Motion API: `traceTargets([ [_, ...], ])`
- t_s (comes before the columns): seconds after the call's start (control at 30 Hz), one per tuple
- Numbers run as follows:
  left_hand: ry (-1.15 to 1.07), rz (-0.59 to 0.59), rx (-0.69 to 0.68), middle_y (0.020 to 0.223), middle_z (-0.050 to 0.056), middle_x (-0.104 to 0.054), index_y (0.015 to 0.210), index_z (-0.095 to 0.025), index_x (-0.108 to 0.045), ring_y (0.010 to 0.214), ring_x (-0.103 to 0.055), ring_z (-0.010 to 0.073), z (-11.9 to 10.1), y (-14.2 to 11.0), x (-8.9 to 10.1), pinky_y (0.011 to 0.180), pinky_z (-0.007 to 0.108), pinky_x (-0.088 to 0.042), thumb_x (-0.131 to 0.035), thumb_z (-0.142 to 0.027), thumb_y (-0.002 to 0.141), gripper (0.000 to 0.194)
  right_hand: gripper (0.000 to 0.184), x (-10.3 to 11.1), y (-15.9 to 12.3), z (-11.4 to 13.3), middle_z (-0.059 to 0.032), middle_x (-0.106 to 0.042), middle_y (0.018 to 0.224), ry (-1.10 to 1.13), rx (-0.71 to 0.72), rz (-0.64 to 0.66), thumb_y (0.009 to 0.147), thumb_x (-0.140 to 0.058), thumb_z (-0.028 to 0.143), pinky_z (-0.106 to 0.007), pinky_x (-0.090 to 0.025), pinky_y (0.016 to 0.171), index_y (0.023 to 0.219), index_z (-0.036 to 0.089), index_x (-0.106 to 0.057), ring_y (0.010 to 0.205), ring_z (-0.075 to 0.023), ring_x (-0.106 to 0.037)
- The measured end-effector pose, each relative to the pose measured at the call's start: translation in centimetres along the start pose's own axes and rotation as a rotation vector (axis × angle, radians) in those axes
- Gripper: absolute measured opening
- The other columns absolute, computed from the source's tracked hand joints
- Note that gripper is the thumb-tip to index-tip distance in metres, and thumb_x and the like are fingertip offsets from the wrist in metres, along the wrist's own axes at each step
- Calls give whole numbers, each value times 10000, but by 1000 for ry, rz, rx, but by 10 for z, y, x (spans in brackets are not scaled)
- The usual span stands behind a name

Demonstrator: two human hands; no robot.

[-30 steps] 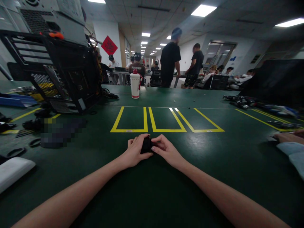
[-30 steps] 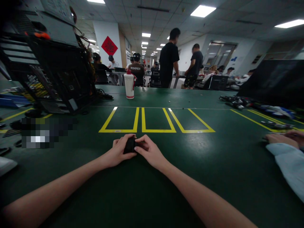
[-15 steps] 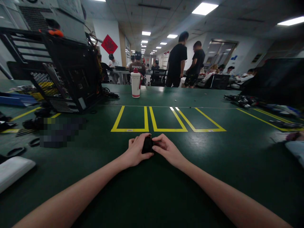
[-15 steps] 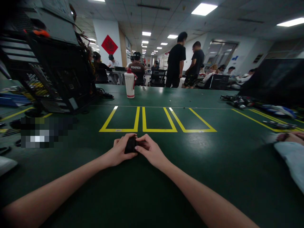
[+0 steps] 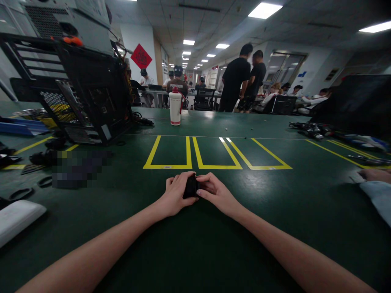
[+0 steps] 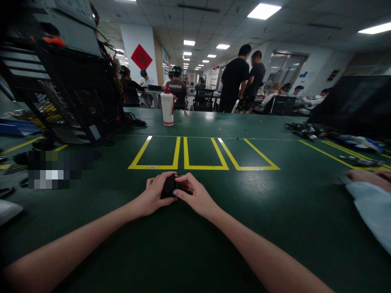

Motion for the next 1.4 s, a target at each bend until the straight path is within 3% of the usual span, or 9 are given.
traceTargets([
  [0.1,-4,5,-7,1194,46,-390,1199,-263,-247,1081,-370,246,-1,0,1,904,416,-260,-536,-303,730,552,255,1,1,1,-22,-505,1034,3,-31,-1,745,-511,191,-369,-430,872,989,223,-441,988,-156,-512],
  [0.3,6,-6,-12,1188,56,-396,1197,-253,-253,1077,-372,251,1,0,-1,894,414,-261,-541,-299,725,555,361,2,0,3,-35,-472,1093,5,-39,35,720,-534,164,-383,-373,933,1056,225,-418,1047,-159,-473],
  [0.57,2,-15,-23,1185,57,-393,1198,-251,-249,1074,-371,244,2,1,-2,891,416,-262,-540,-303,729,555,215,0,2,0,-14,-484,1000,49,9,11,725,-538,196,-360,-424,866,922,213,-455,988,-157,-510],
  [0.73,-1,7,-2,1189,60,-391,1201,-250,-248,1082,-366,248,-1,-1,1,902,421,-256,-541,-295,730,556,336,2,2,2,-33,-476,1074,-18,-29,9,731,-521,172,-378,-400,906,1047,226,-419,1014,-157,-490],
  [0.87,-6,15,-4,1201,55,-383,1204,-256,-246,1091,-362,246,-2,-1,1,908,415,-253,-534,-291,734,552,355,1,1,3,-28,-462,1090,0,-5,46,707,-546,143,-379,-376,936,1030,223,-422,1050,-158,-469],
  [1.1,-9,4,1,1182,50,-401,1196,-266,-255,1079,-378,252,-2,-1,1,897,421,-260,-541,-308,730,549,242,2,1,0,-15,-489,1028,27,-8,17,723,-538,189,-367,-420,880,946,220,-450,1005,-159,-506],
  [1.4,7,-11,-12,1183,54,-401,1194,-260,-254,1080,-376,251,2,0,-1,892,416,-262,-545,-301,722,556,366,1,2,0,-26,-478,1067,33,-8,50,686,-571,143,-378,-374,936,1012,217,-420,1031,-153,-487],
])
Point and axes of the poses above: each hand's wrist, its own y-axis towards the middle knuckle, its own x-axis out of the back of the hand, z = x × y, the point moved 4 cm from there along y, towards the middle knuckle
